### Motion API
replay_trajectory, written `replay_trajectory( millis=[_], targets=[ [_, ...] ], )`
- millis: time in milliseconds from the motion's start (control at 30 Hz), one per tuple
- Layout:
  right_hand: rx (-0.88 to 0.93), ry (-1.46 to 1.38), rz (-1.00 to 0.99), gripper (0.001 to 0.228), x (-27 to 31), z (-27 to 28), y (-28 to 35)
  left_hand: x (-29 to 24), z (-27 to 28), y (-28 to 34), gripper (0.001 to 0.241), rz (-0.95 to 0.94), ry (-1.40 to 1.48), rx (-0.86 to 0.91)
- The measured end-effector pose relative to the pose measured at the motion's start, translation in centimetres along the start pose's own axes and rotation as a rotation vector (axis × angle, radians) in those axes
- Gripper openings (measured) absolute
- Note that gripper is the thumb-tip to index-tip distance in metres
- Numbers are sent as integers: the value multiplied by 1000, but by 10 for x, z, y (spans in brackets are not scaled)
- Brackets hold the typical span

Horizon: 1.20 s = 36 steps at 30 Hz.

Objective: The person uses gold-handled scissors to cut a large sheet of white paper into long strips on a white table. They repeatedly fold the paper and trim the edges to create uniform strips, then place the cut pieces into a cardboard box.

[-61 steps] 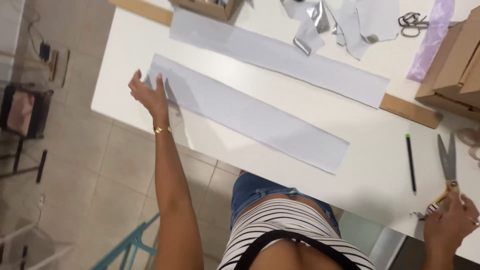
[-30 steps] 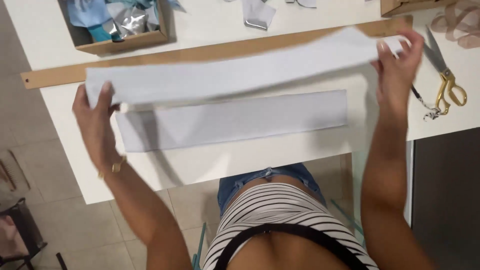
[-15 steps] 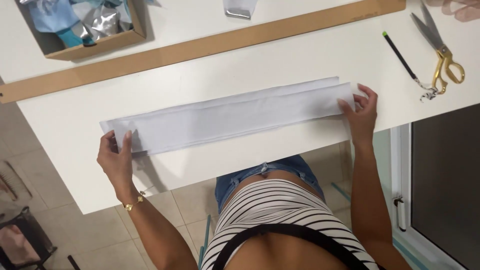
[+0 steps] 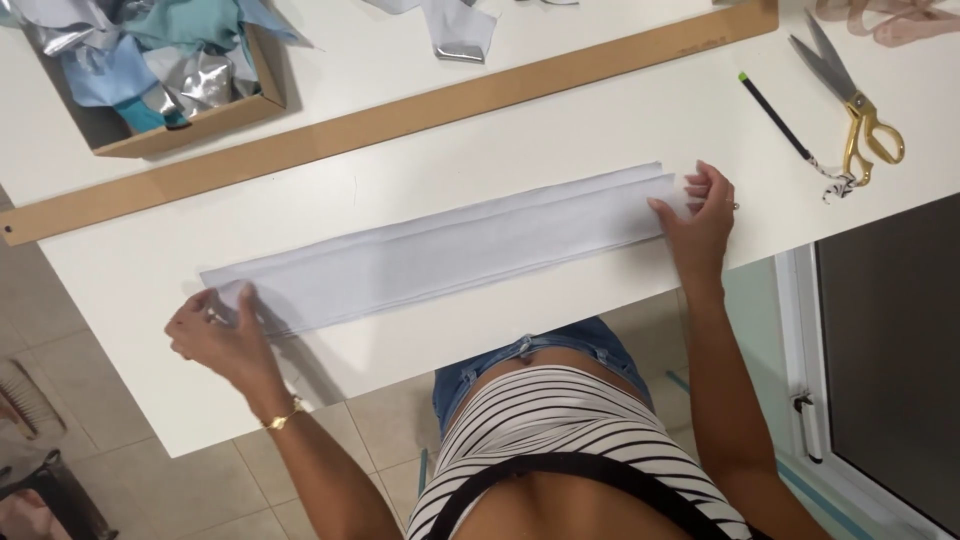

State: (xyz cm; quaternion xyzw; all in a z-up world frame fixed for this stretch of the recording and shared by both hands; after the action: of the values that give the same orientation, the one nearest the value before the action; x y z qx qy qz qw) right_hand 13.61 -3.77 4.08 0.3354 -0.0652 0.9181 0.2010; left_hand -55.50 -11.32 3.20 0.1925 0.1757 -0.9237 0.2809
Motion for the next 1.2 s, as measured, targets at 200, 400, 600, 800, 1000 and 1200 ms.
replay_trajectory(
  millis=[200,400,600,800,1000,1200],
  targets=[
    [134,82,-32,66,-65,-31,-14,22,-26,4,69,63,-29,42],
    [259,-75,-113,44,6,-30,-17,41,-2,-16,39,471,431,237],
    [307,-112,28,54,72,-68,-40,94,19,-75,53,361,422,150],
    [226,-186,187,45,143,-125,-49,120,12,-131,40,90,169,-76],
    [170,222,703,69,175,-181,12,37,-47,-82,73,-16,-315,94],
    [236,438,744,72,163,-207,25,3,-40,-74,77,-4,-250,75]
  ],
)
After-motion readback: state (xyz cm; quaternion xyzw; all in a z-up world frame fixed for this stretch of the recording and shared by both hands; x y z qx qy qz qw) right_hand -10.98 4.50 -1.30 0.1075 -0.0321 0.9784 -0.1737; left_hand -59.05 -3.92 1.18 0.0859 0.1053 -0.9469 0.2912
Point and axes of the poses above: each hand's wrist, its own y-axis away from the middle knuckle, its own z-axis out of the back of the hand, x = y × z, the point moved 9 cm from there along -y, towards the middle knuckle, and after that the axes turned 3 degrees about -x, right-handed, at the moved point
